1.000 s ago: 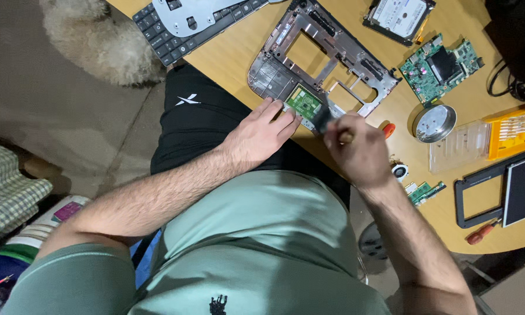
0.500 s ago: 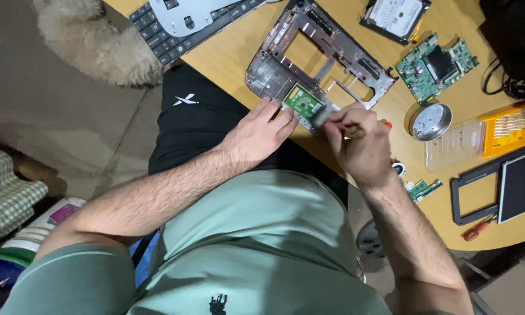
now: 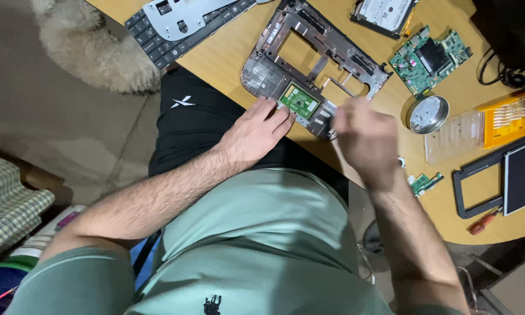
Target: The person disassembles a laptop chassis, removes a metal bracket, and cleans the internal components. They use a screwdriver to remove screws, a cotton swab to clean a circuit board, and a brush to dust the interior.
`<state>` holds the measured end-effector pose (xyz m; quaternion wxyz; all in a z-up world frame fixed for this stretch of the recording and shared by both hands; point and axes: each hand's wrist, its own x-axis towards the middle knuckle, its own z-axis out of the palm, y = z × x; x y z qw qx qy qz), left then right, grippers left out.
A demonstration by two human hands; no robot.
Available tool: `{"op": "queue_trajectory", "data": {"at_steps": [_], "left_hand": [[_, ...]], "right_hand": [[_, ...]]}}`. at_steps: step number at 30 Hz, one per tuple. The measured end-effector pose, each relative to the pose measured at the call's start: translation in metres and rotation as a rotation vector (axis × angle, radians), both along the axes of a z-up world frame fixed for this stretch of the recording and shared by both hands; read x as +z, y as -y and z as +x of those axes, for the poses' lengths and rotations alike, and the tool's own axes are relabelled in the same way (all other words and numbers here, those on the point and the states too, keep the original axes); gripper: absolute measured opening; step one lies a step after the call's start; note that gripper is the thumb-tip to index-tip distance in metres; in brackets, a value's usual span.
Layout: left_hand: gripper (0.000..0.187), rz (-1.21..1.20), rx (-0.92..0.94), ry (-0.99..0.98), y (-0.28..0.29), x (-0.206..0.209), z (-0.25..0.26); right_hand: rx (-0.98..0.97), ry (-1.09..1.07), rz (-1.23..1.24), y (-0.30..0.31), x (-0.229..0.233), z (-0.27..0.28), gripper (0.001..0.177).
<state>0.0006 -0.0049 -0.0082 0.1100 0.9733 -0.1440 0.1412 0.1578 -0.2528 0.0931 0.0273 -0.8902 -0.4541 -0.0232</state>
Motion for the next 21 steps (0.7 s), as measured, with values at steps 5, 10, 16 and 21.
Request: {"op": "queue_trajectory", "data": {"at_steps": [5, 10, 16, 21], "left_hand": [[0.050, -0.097, -0.053, -0.118, -0.008, 0.003, 0.010], [0.064, -0.438, 0.055, -0.311, -0.009, -0.027, 0.035], [0.045, -0.559, 0.042, -0.145, -0.016, -0.005, 0.040], [0.024, -0.213, -0.112, -0.106, -0.012, 0.001, 0.027]], "right_hand": [[-0.514, -0.486, 0.306, 0.044, 0.032, -0.026, 0.018], [-0.487, -0.724, 0.631, 0.109, 0.001, -0.068, 0.006], [-0.774, -0.739, 0.958, 0.120, 0.029, -0.106, 0.018], [-0.783, -0.584, 0.932, 0.157, -0.013, -0.128, 0.025]]}}
